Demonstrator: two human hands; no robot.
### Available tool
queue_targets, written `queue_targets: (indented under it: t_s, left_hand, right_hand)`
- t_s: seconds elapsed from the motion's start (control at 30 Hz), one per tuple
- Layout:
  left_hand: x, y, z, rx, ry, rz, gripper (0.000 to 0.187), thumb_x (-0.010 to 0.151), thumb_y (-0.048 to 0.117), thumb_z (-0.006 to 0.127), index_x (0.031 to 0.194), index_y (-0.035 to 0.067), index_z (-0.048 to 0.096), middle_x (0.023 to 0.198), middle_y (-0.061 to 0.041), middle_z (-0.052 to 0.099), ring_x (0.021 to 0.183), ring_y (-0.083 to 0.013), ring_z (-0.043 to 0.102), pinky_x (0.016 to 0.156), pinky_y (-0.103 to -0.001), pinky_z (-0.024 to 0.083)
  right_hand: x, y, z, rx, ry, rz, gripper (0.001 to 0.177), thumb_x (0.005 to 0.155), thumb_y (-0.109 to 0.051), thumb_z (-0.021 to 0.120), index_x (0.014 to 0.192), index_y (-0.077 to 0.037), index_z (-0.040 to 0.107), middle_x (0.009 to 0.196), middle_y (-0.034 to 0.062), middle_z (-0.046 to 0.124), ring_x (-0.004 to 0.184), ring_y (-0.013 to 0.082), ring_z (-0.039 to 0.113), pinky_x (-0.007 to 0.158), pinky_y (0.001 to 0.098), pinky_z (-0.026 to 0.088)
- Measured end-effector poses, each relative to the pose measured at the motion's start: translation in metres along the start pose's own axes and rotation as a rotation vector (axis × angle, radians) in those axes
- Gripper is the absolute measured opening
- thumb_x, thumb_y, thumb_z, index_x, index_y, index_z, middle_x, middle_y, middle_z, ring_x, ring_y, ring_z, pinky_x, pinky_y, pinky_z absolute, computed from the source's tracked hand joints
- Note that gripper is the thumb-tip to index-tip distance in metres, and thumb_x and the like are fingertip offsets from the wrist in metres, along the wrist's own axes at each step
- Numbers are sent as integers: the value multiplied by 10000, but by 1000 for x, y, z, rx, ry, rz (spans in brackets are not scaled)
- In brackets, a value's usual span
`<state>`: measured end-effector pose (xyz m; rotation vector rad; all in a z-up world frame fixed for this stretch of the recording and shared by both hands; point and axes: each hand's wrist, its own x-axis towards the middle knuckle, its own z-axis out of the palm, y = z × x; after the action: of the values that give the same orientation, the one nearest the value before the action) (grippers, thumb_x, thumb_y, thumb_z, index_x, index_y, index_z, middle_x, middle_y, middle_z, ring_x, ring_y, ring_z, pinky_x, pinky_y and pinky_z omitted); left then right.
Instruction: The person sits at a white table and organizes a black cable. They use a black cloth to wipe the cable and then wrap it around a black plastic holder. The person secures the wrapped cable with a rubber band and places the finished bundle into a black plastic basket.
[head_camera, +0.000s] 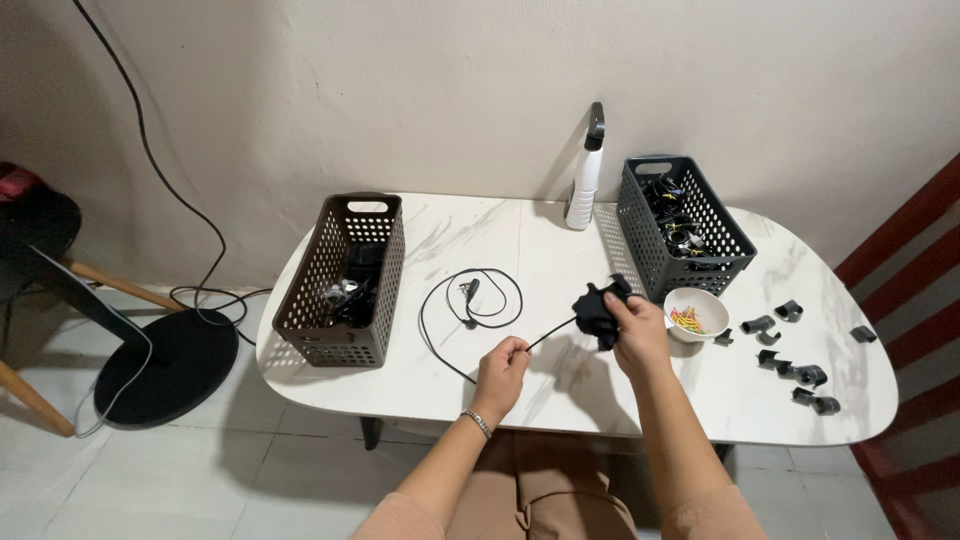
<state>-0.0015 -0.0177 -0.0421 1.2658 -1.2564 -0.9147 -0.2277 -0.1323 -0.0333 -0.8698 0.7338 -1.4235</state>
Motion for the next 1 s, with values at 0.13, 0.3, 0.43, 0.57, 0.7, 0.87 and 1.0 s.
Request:
queue_targets:
  t_s: [0.13, 0.3, 0.43, 0.57, 0.7, 0.87, 1.0]
  left_hand:
    - [0, -5, -1, 35, 16, 23, 178, 963, 127, 561, 914, 2, 678, 638, -4, 571, 569, -60, 442, 534, -249, 401]
    - [-1, -1, 2, 24, -33, 47, 170, 938, 123, 571, 915, 6, 692, 646, 12, 624, 571, -47, 487, 541, -239, 431]
    - [-1, -2, 0, 97, -13, 23, 170, 933, 122, 587, 909, -2, 702, 604, -7, 607, 543, -66, 483, 521, -258, 417]
    - [1, -4, 0, 104, -14, 64, 164, 941, 117, 599, 931, -9, 703, 605, -18, 601, 545, -71, 485, 527, -262, 425]
    - [0, 2, 0, 75, 16, 50, 162, 956, 129, 603, 1026, 13, 693, 694, -46, 659, 597, -101, 538, 572, -265, 459]
    - [18, 23, -12, 424, 205, 433, 195, 891, 123, 683, 1059, 28, 716, 920, -92, 701, 853, -229, 630, 771, -352, 517]
    - [16, 41, -10, 638, 285, 531, 214, 889, 199, 702, 1046, 55, 723, 924, -63, 720, 889, -233, 636, 850, -407, 498]
  right_hand:
    - [11, 1, 6, 33, 40, -91, 171, 1021, -88, 686, 966, 71, 653, 882, 101, 697, 747, 150, 667, 683, 279, 556]
    - [19, -16, 10, 79, 157, -200, 166, 997, -95, 662, 974, 69, 652, 915, 98, 713, 787, 163, 694, 726, 293, 586]
    - [12, -6, 16, 12, 30, -99, 178, 1045, -115, 656, 1024, 62, 657, 942, 83, 699, 820, 135, 664, 749, 284, 565]
    - [9, -33, 14, 142, 40, -115, 197, 1039, -166, 582, 1025, 23, 637, 933, 85, 716, 795, 166, 695, 732, 305, 591]
    - [-7, -48, 18, 142, -33, -109, 187, 1077, -151, 600, 1048, 29, 638, 935, 74, 695, 779, 147, 666, 706, 291, 566]
    - [-27, -60, 9, 36, -63, -93, 151, 1059, -88, 638, 1105, 51, 674, 961, 69, 708, 769, 123, 628, 670, 262, 493]
    - [-48, -49, 17, -146, -101, -95, 165, 984, -50, 624, 1081, 75, 673, 941, 60, 726, 823, 120, 674, 748, 261, 542]
